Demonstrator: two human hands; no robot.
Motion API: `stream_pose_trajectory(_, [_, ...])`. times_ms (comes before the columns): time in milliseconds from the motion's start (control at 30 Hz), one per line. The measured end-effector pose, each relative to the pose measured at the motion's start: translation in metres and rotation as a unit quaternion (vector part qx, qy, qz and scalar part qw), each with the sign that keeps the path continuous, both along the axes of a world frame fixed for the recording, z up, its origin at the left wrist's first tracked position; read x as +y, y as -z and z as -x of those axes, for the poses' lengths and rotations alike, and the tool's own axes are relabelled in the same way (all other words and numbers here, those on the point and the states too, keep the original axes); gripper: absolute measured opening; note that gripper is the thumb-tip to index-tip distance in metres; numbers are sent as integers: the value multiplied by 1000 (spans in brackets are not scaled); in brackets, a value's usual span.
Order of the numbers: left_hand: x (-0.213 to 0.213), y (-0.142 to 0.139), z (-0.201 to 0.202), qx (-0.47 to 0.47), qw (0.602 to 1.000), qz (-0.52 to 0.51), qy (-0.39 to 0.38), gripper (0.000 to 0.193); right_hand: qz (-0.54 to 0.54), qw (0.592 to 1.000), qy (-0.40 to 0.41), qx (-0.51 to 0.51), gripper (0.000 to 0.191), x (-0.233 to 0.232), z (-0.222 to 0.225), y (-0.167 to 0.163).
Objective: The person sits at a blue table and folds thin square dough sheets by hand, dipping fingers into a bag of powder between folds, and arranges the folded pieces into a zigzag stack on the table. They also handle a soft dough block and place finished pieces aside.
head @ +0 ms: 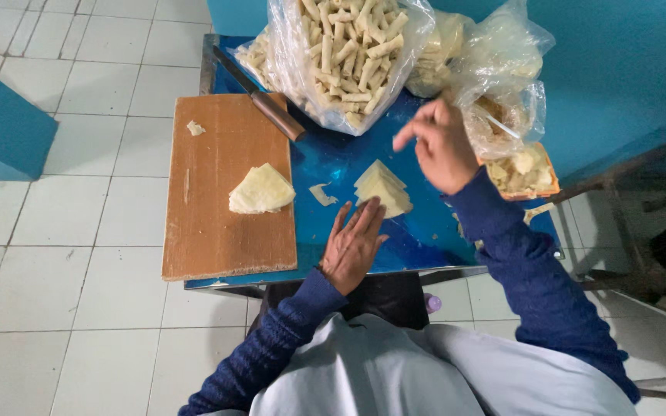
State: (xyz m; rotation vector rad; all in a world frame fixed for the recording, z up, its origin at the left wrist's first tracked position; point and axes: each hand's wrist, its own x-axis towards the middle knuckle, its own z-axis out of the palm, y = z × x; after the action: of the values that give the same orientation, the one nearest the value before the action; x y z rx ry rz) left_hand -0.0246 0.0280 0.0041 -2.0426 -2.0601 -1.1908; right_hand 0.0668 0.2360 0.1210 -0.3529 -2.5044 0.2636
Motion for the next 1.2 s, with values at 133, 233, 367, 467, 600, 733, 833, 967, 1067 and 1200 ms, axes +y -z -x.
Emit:
stream_pose_trajectory(133, [1, 5, -1, 10, 1000, 11, -12, 51, -62, 985, 81, -139, 11, -29, -15, 55])
stream_pose_trajectory(233, [0, 4, 0, 22, 999, 21, -15, 48, -203, 951, 139, -188, 6, -44, -10, 86])
stream_pose_trajectory(367, [-1, -2, 0, 31, 999, 22, -29, 47, -294, 921, 181, -183, 10, -47, -7, 94])
stream_pose_trajectory(467, [-2, -4, 3, 26, 999, 24, -23, 46, -313, 908, 245, -134, 13, -17, -25, 70])
stream_pose_trajectory(600, [0, -2, 4, 36, 999, 4, -15, 44, -170, 931, 299, -124, 8, 60, -76, 22])
stream_pose_trajectory(733, [4, 0, 6, -1, 999, -14, -41, 37, -210, 925, 295, -111, 11, 96, -87, 18])
stream_pose_trajectory(833, [5, 1, 9, -33, 996, -13, -88, 30, -207, 907, 333, -155, 14, 97, -77, 21])
stream_pose_trajectory(967, [10, -1, 16, -8, 990, -9, -138, 31, -155, 918, 350, -102, 5, 94, -77, 18])
stream_pose_trajectory(1067, [13, -3, 16, -12, 988, -24, -150, 33, -194, 913, 348, -82, 7, 89, -85, 13])
stream_pose_trajectory(1200, [17, -6, 13, -23, 985, 0, -169, 27, -167, 928, 321, -87, 8, 89, -86, 16])
